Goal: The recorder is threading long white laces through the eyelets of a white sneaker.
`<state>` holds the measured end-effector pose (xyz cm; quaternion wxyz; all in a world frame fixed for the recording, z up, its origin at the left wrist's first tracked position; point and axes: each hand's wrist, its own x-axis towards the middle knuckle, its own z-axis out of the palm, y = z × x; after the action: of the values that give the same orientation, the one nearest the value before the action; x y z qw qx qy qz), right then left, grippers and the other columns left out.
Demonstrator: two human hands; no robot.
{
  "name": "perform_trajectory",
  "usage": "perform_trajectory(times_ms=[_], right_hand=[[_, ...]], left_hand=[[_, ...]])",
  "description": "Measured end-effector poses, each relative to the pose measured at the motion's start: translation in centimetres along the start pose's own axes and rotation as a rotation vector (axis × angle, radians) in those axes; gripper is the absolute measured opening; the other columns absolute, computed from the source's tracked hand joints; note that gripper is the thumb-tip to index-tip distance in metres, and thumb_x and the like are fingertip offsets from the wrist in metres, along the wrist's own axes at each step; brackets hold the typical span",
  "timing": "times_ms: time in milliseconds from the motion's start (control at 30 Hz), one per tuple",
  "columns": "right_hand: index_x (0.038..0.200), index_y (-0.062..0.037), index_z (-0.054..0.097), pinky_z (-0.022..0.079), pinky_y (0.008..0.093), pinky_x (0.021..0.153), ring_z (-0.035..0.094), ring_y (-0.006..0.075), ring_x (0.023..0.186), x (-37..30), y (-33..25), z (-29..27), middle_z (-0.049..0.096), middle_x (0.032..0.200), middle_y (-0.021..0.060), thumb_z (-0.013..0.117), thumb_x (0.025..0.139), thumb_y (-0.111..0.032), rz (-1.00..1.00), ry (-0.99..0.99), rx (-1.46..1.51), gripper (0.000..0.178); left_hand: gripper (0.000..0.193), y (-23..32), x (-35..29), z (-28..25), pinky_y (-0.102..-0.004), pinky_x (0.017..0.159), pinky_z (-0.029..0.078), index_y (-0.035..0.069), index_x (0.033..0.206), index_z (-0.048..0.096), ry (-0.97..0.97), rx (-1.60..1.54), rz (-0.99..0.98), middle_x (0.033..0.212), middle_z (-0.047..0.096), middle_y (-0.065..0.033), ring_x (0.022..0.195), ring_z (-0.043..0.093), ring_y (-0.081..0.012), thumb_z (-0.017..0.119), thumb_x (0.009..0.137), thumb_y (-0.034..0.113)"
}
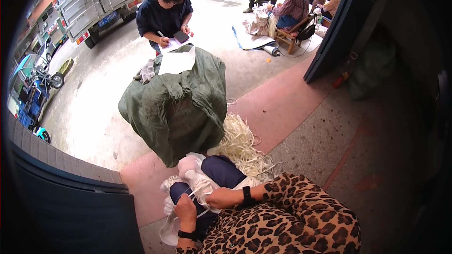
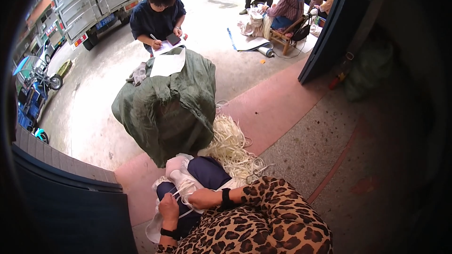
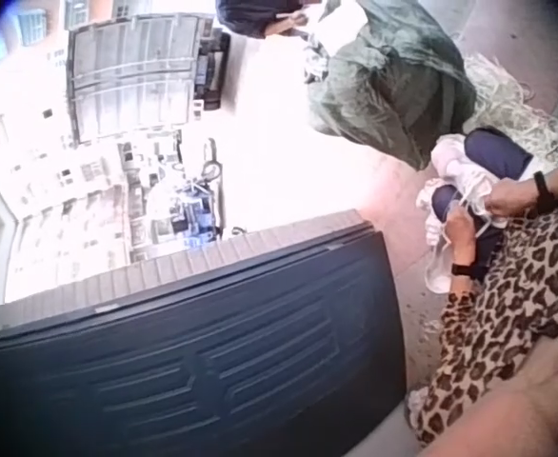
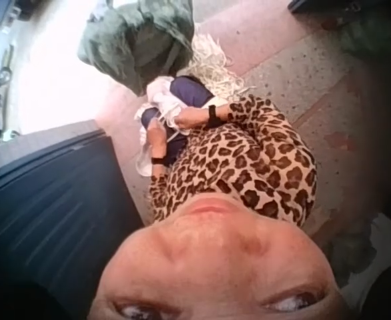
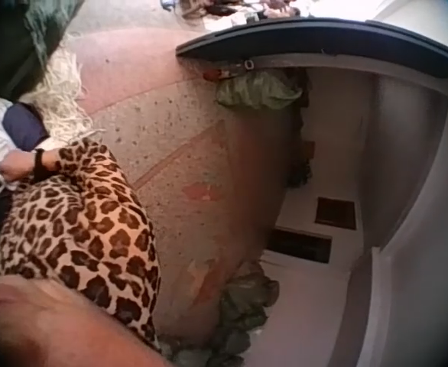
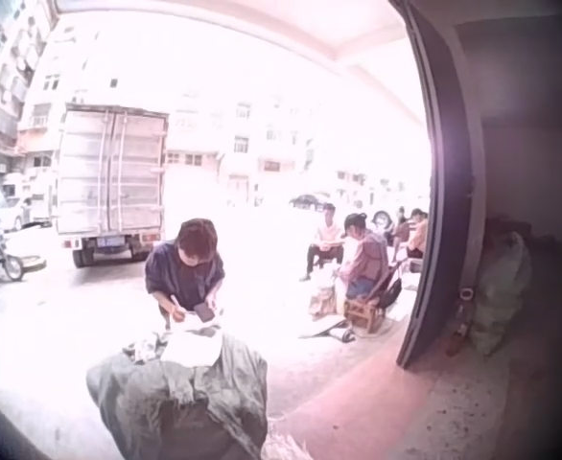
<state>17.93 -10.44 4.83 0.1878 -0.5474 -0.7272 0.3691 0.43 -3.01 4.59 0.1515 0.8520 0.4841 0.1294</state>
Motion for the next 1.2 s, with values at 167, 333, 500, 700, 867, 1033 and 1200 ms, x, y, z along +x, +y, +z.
perform_trajectory(times_ms=[167, 333, 500, 700, 867, 1033, 1200], right_hand=[[0.076, -0.0020, 0.058, 0.047, 0.0464, 0.057, 0.059, 0.0396, 0.063, 1.6, 1.0, 1.6, 0.059, 0.066, 0.0202, 0.053, 0.076, -0.018, -0.023, 0.099, -0.094, 0.017], [0.074, -0.0047, 0.058, 0.045, 0.0465, 0.056, 0.059, 0.0382, 0.063, 2.8, 2.2, 2.9, 0.059, 0.066, 0.0185, 0.054, 0.075, -0.018, -0.054, 0.181, -0.140, 0.014], [0.074, -0.0061, 0.057, 0.045, 0.0441, 0.055, 0.059, 0.0359, 0.063, 3.8, 2.5, 3.9, 0.058, 0.066, 0.0170, 0.057, 0.073, -0.018, -0.028, 0.235, -0.155, 0.012], [0.076, -0.0037, 0.056, 0.046, 0.0437, 0.054, 0.060, 0.0360, 0.061, 4.0, 2.1, 3.7, 0.059, 0.065, 0.0171, 0.057, 0.073, -0.013, -0.015, 0.283, -0.172, 0.010], [0.075, -0.0031, 0.058, 0.047, 0.0437, 0.055, 0.061, 0.0358, 0.063, 4.2, 2.1, 3.4, 0.060, 0.066, 0.0181, 0.055, 0.073, -0.012, -0.009, 0.243, -0.200, 0.009], [0.071, -0.0001, 0.059, 0.048, 0.0427, 0.055, 0.062, 0.0361, 0.062, 5.0, 1.8, 3.4, 0.061, 0.067, 0.0203, 0.054, 0.073, -0.011, -0.046, 0.186, -0.232, 0.013], [0.068, -0.0023, 0.062, 0.049, 0.0418, 0.055, 0.064, 0.0307, 0.063, 5.7, 1.8, 3.6, 0.063, 0.068, 0.0163, 0.054, 0.076, -0.015, -0.103, 0.126, -0.311, 0.017]], left_hand=[[0.007, 0.5, -0.1, -0.5, -0.0484, 0.061, 0.048, 0.005, 0.084, 0.055, 0.004, 0.057, -0.053, 0.072, 0.062, -0.0187, 0.067, 0.061, -0.0392, 0.054, 0.083, 0.011], [0.008, 0.6, -0.6, -0.2, -0.0505, 0.060, 0.047, 0.003, 0.089, 0.052, 0.008, 0.000, -0.035, 0.070, 0.061, -0.0215, 0.066, 0.060, -0.0407, 0.049, 0.083, 0.008], [0.013, 0.5, -1.2, 0.3, -0.0503, 0.060, 0.047, 0.003, 0.095, 0.051, -0.018, -0.116, -0.045, 0.070, 0.061, -0.0241, 0.068, 0.060, -0.0424, 0.050, 0.085, 0.012], [0.015, 0.8, -1.0, 0.8, -0.0503, 0.062, 0.046, 0.003, 0.088, 0.057, -0.129, -0.090, -0.105, 0.073, 0.061, -0.0240, 0.071, 0.060, -0.0421, 0.052, 0.086, 0.017], [0.021, 0.4, -0.7, 1.6, -0.0497, 0.064, 0.047, 0.003, 0.079, 0.059, -0.126, -0.111, -0.123, 0.073, 0.061, -0.0233, 0.072, 0.060, -0.0417, 0.052, 0.086, 0.021], [0.021, 0.3, -0.5, 2.2, -0.0493, 0.064, 0.047, 0.003, 0.078, 0.060, -0.131, -0.097, -0.163, 0.073, 0.061, -0.0229, 0.073, 0.060, -0.0414, 0.051, 0.086, 0.020], [0.018, -0.2, -0.4, 2.5, -0.0504, 0.064, 0.047, 0.004, 0.084, 0.059, -0.047, -0.159, -0.191, 0.073, 0.061, -0.0244, 0.074, 0.060, -0.0424, 0.048, 0.087, 0.019]])
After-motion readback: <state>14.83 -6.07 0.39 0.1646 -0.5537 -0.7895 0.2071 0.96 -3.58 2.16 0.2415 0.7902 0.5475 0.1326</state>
